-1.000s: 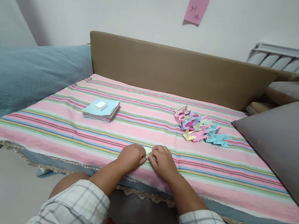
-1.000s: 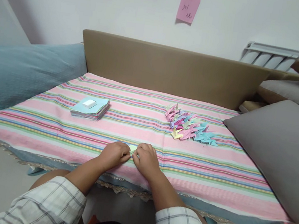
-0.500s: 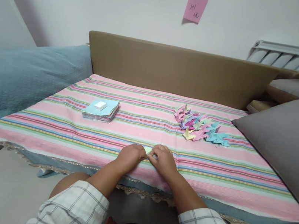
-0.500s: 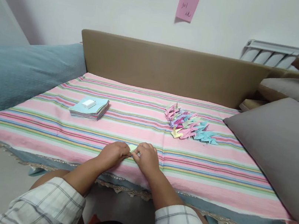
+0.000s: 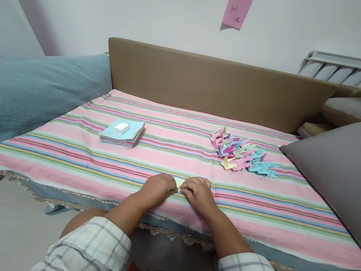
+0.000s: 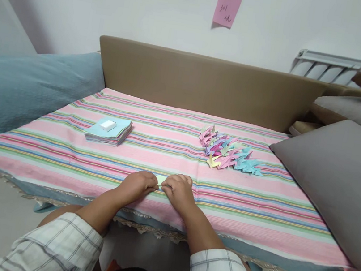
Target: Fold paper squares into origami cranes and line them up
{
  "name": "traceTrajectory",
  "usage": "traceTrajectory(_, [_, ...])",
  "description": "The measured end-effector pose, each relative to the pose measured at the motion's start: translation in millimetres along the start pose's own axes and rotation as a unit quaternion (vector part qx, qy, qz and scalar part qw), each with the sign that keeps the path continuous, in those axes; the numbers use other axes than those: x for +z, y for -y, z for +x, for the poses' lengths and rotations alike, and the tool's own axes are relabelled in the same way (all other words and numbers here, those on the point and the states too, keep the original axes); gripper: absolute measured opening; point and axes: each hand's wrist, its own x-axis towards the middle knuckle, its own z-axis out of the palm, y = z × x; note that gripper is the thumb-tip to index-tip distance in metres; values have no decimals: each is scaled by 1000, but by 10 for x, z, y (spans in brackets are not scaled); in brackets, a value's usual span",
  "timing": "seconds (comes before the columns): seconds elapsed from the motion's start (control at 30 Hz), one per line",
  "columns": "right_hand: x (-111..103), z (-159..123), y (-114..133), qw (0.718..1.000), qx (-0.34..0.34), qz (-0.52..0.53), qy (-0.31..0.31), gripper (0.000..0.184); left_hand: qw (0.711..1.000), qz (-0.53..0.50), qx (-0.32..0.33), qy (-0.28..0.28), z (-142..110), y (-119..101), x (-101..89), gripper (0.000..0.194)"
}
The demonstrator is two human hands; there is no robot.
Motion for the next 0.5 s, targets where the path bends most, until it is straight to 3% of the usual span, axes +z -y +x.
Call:
traceTrajectory(0.13, [-5, 7, 18, 1000, -6, -6, 6, 6, 999, -2, -54, -2, -16, -43, -46, 10])
traceTrajectory(0.2, [-16, 6, 37, 1000, -7, -8, 7, 6, 997, -2, -76, -10, -15, -64, -48, 15])
traceTrajectory(0.5, [-23, -4, 59, 1000, -9, -16, 8, 7, 996, 56, -58, -27, 48, -84, 42, 18])
